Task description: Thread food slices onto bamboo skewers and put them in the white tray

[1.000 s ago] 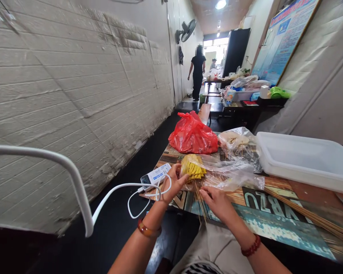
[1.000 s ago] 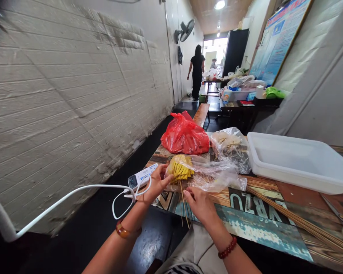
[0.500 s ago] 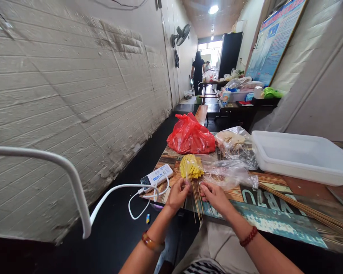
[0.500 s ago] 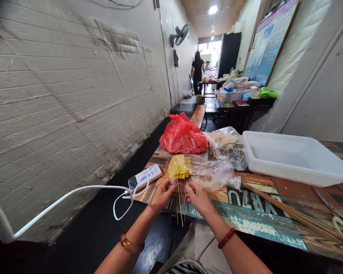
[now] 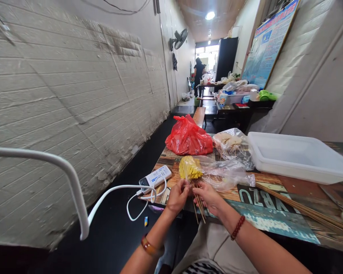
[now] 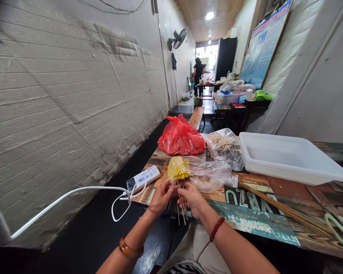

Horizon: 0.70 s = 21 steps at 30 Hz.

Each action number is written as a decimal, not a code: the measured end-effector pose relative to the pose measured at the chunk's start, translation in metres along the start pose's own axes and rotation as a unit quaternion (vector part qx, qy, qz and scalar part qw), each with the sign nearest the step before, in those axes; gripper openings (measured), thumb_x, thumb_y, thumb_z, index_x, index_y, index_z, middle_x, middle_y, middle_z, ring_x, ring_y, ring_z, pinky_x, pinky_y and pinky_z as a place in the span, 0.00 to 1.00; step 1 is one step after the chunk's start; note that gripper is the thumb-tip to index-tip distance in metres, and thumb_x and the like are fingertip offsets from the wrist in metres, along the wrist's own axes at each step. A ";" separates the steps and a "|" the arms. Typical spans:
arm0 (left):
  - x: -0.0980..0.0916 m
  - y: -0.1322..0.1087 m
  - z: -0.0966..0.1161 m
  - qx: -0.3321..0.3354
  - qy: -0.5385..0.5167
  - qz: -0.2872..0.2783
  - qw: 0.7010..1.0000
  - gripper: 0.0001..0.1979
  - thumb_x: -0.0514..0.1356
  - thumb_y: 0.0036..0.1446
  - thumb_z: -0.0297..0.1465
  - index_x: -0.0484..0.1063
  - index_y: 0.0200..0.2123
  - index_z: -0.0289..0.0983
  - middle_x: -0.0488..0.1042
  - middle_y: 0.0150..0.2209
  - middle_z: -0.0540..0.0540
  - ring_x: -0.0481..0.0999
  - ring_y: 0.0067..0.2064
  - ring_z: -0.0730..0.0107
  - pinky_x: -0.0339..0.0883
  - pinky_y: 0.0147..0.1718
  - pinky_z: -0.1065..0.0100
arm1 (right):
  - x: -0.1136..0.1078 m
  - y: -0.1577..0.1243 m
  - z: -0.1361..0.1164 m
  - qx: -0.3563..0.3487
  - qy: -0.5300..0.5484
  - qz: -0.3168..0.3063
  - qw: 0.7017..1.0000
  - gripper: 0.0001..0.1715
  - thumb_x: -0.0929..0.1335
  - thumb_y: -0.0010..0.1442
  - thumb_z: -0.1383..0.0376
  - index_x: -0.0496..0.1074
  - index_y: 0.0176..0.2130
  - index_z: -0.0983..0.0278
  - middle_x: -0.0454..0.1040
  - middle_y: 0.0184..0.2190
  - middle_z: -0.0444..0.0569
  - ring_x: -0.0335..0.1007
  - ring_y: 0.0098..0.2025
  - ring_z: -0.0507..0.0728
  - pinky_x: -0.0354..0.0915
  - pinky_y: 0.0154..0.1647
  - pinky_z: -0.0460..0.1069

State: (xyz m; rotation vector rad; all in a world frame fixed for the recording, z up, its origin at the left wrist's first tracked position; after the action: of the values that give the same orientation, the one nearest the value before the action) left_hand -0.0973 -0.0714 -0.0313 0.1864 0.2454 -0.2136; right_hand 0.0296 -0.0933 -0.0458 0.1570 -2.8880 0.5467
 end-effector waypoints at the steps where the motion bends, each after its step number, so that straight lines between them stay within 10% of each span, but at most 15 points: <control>1: -0.003 -0.001 0.000 0.008 0.009 0.011 1.000 0.10 0.54 0.54 0.38 0.64 0.29 0.37 0.68 0.24 0.51 0.68 0.27 0.72 0.63 0.29 0.70 | 0.000 0.001 0.002 -0.002 0.010 0.003 1.000 0.13 0.69 0.49 0.60 0.63 0.30 0.63 0.65 0.19 0.37 0.59 0.14 0.44 0.54 0.12 0.39; 7: -0.019 -0.006 0.009 0.007 -0.032 0.074 0.997 0.11 0.52 0.57 0.38 0.64 0.28 0.37 0.70 0.26 0.50 0.70 0.31 0.70 0.63 0.35 0.69 | -0.008 0.000 0.011 -0.055 0.046 0.045 0.996 0.19 0.69 0.49 0.53 0.58 0.26 0.61 0.54 0.15 0.31 0.41 0.11 0.41 0.38 0.09 0.38; 21: -0.017 -0.010 0.017 0.075 -0.023 0.162 0.984 0.13 0.55 0.56 0.41 0.66 0.32 0.37 0.67 0.26 0.50 0.68 0.30 0.70 0.63 0.34 0.68 | -0.025 -0.005 0.007 -0.106 0.017 0.091 0.990 0.19 0.67 0.51 0.50 0.60 0.28 0.61 0.61 0.19 0.36 0.54 0.14 0.45 0.53 0.12 0.41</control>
State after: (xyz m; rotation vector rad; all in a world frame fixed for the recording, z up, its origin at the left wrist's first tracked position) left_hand -0.1120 -0.0811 -0.0124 0.3663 0.1499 0.0875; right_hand 0.0531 -0.0986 -0.0559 -0.1473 -2.9193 0.2625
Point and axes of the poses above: each hand's wrist, its own y-axis towards the middle knuckle, its own x-axis out of the palm, z = x × y, the point moved 4 cm from there along y, towards the middle knuckle
